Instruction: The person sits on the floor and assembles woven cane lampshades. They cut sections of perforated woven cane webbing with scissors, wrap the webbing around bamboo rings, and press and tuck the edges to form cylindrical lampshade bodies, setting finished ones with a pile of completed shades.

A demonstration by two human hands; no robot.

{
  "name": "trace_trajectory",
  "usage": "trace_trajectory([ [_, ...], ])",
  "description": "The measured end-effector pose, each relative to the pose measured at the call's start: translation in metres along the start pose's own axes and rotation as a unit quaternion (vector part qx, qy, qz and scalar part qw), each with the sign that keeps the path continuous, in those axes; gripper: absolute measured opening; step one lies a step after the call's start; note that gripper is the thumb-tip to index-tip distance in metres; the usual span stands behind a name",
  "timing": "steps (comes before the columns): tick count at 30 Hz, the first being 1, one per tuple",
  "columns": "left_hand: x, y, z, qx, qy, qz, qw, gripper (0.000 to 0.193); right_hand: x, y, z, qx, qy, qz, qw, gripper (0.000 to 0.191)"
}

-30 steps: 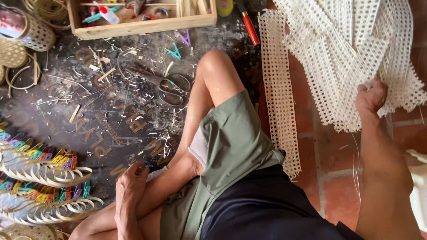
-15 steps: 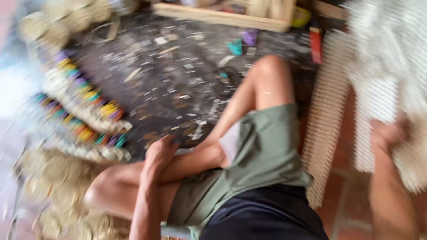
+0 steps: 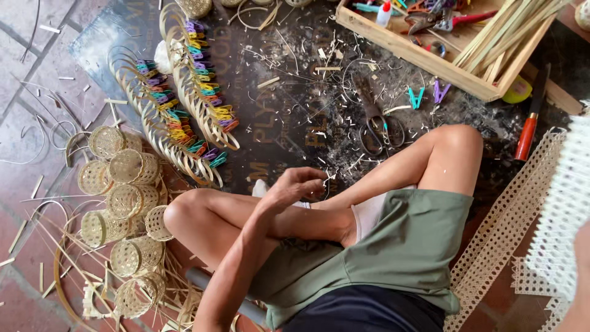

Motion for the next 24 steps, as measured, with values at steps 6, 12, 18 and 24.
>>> trace_trajectory([
  [6, -0.045, 0.014, 0.023, 0.071, -0.227, 0.125, 0.963, 0.049, 0.099, 0.047, 0.180, 0.151, 0.202, 0.003, 0.968, 0.018],
  [12, -0.085, 0.022, 0.006, 0.068, -0.380, 0.276, 0.880, 0.045, 0.159, 0.000, 0.427, 0.515, 0.588, 0.137, 0.609, 0.034],
  [18, -0.117, -0.031, -0.032, -0.036, -0.300, 0.279, 0.911, 0.023, 0.183, 0.064, 0.426, 0.366, 0.309, -0.039, 0.877, 0.030],
  [24, -0.189, -0.077, -0.023, -0.059, -0.022, 0.136, 0.989, 0.022, 0.251, 0.097, 0.371, 0.454, 0.369, -0.070, 0.808, 0.059],
])
Point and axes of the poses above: each hand's wrist, its own y-axis towards the middle knuckle, its own z-axis out of the palm, x = y × z, the point moved 4 cm from there along y, towards the middle knuckle, and after that the axes turned 14 degrees about x, right-handed, at the moved point
